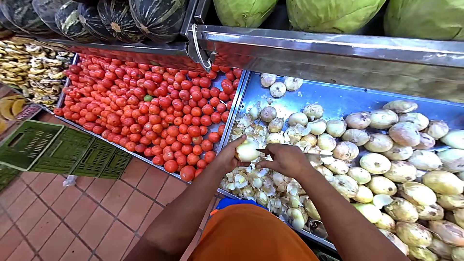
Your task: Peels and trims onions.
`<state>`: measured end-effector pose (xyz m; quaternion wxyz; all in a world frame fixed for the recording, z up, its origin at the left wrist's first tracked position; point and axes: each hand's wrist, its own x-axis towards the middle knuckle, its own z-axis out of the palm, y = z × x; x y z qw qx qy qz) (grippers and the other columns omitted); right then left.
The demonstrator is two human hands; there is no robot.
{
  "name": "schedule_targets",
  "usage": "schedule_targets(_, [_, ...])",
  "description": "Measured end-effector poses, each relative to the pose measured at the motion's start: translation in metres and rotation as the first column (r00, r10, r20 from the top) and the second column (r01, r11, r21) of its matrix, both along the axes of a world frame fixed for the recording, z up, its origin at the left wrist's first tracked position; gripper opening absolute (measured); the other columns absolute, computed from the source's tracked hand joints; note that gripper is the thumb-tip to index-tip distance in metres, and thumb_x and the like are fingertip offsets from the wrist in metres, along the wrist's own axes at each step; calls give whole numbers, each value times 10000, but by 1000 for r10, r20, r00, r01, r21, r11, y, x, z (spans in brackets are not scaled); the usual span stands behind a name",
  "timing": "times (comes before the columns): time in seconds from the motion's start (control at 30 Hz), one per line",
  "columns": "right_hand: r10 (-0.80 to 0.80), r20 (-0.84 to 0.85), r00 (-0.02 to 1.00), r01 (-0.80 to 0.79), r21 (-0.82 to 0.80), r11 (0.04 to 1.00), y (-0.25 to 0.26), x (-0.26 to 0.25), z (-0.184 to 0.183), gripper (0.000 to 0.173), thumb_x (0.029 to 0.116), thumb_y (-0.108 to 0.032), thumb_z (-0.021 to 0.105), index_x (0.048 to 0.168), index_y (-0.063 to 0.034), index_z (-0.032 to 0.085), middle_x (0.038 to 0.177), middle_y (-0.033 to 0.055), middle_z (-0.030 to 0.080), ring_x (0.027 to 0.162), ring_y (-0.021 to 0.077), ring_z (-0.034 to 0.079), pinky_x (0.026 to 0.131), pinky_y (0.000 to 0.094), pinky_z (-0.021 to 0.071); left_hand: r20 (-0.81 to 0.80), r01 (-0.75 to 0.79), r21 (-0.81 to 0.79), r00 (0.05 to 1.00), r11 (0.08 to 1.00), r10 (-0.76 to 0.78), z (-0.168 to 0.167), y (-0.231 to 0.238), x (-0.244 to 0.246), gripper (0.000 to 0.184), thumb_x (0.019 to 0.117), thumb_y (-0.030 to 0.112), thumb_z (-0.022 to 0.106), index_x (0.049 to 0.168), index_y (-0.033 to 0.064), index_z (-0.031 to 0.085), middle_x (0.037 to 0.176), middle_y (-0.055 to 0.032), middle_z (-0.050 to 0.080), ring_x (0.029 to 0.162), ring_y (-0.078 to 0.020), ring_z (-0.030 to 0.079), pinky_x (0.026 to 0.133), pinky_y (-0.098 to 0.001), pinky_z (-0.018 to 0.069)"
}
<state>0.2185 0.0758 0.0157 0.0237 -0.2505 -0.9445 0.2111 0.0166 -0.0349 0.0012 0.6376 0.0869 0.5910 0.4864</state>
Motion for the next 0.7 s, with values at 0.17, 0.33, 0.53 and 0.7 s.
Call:
schedule_targets(0.17, [129, -40, 991, -124, 120, 985, 5, -5, -2, 641, 861, -787, 586, 742, -159, 621, 619, 1, 571, 594, 197, 616, 541, 448, 498, -9, 22, -79, 1000, 997, -23, 7, -1, 11, 607, 1001, 608, 501, 1300, 91, 615, 1136, -181, 679, 911, -292, 692, 764, -447, 585])
schedule_targets(0.33, [310, -108, 945, -270, 284, 920, -13, 5, -22, 663, 960, -731, 473, 704, -135, 612, 595, 30, 573, 564, 223, 639, 490, 451, 508, 236, -145, -14, 961, 989, 144, -2, -8, 7, 618, 985, 639, 455, 1263, 108, 603, 1114, -159, 681, 895, -264, 696, 730, -415, 588])
schedule_targets(0.53, [358, -217, 908, -268, 357, 895, -23, 20, -30, 654, 973, -714, 455, 636, -162, 548, 523, -13, 492, 464, 161, 557, 406, 369, 430, 291, -246, -22, 926, 969, 242, -8, -10, 28, 573, 1006, 609, 434, 1225, 109, 608, 1073, -140, 685, 874, -239, 685, 707, -392, 570])
schedule_targets(0.7, [439, -263, 859, -386, 229, 893, -57, 26, -24, 650, 993, -691, 446, 672, -140, 574, 556, 16, 529, 504, 192, 594, 434, 406, 465, 289, -528, -45, 806, 848, 517, -15, 1, 25, 558, 1028, 552, 444, 1373, 119, 509, 1188, -181, 635, 915, -306, 678, 748, -444, 588])
